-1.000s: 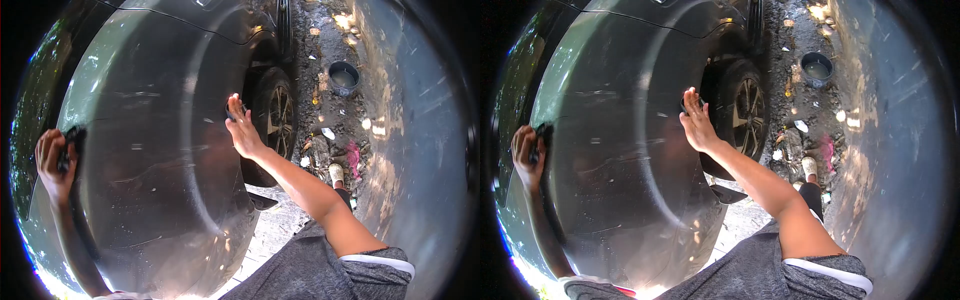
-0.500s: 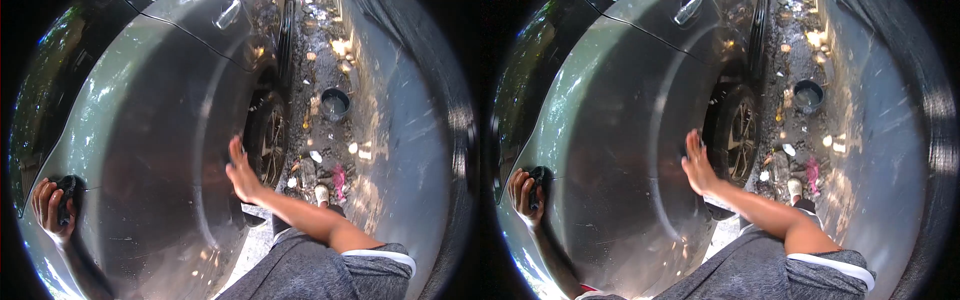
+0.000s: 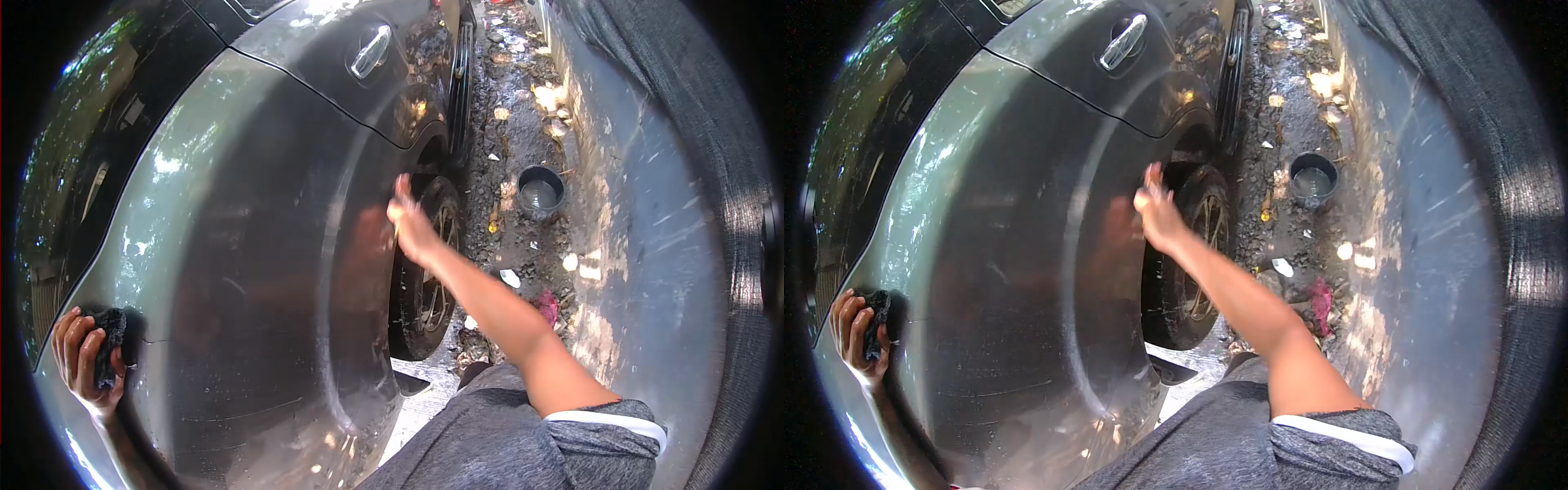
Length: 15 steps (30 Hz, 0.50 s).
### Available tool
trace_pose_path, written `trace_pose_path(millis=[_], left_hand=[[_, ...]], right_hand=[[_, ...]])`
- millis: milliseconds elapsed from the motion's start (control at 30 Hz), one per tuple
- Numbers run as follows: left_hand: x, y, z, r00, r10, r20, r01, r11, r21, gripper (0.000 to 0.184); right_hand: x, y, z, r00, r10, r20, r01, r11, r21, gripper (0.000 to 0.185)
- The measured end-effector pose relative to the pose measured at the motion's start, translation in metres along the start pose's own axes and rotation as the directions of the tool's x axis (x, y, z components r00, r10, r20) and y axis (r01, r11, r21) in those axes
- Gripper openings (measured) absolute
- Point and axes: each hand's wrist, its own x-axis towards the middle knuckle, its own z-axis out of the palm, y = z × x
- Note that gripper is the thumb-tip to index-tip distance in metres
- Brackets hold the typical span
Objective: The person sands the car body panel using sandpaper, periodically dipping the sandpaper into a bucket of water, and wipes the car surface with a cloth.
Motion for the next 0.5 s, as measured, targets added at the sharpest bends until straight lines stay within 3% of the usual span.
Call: trace_pose_path(millis=[33,133,167,233,267,300,400,467,500], left_hand=[[-0.001,0.000,0.000,1.000,0.001,0.005,0.000,1.000,-0.003,0.025],[-0.002,-0.005,0.000,1.000,0.019,0.004,-0.019,1.000,-0.021,0.025],[-0.004,-0.005,0.000,1.000,0.019,0.012,-0.019,1.000,-0.008,0.025],[-0.006,-0.005,0.001,1.000,0.011,0.018,-0.011,1.000,0.009,0.025],[-0.005,-0.005,0.000,1.000,0.010,0.021,-0.010,1.000,0.002,0.025],[-0.005,-0.005,-0.001,1.000,0.012,0.028,-0.012,1.000,-0.008,0.025],[-0.006,-0.006,-0.001,0.999,0.010,0.036,-0.010,1.000,0.003,0.026],[-0.008,-0.008,-0.002,0.999,0.008,0.039,-0.008,1.000,-0.006,0.025],[-0.010,-0.008,0.000,0.999,0.007,0.040,-0.007,1.000,-0.019,0.024]], right_hand=[[0.028,0.012,-0.018,0.998,0.044,0.042,-0.051,0.981,0.186,0.069],[0.006,0.038,0.018,0.997,0.077,-0.025,-0.070,0.976,0.206,0.067],[-0.043,-0.010,0.035,0.997,-0.038,-0.071,0.031,0.995,-0.091,0.068],[-0.086,-0.024,0.048,0.998,0.018,0.064,-0.007,0.987,-0.160,0.066],[-0.071,-0.025,0.045,0.999,-0.039,-0.011,0.036,0.977,-0.210,0.066],[-0.040,-0.009,0.033,0.995,-0.068,-0.076,0.056,0.988,-0.143,0.067],[0.014,-0.016,-0.006,0.991,-0.077,-0.109,0.053,0.977,-0.209,0.066],[0.002,-0.016,0.008,0.988,-0.054,-0.146,0.060,0.998,0.032,0.064],[-0.025,-0.018,0.017,0.987,-0.059,-0.146,0.064,0.997,0.031,0.064]])
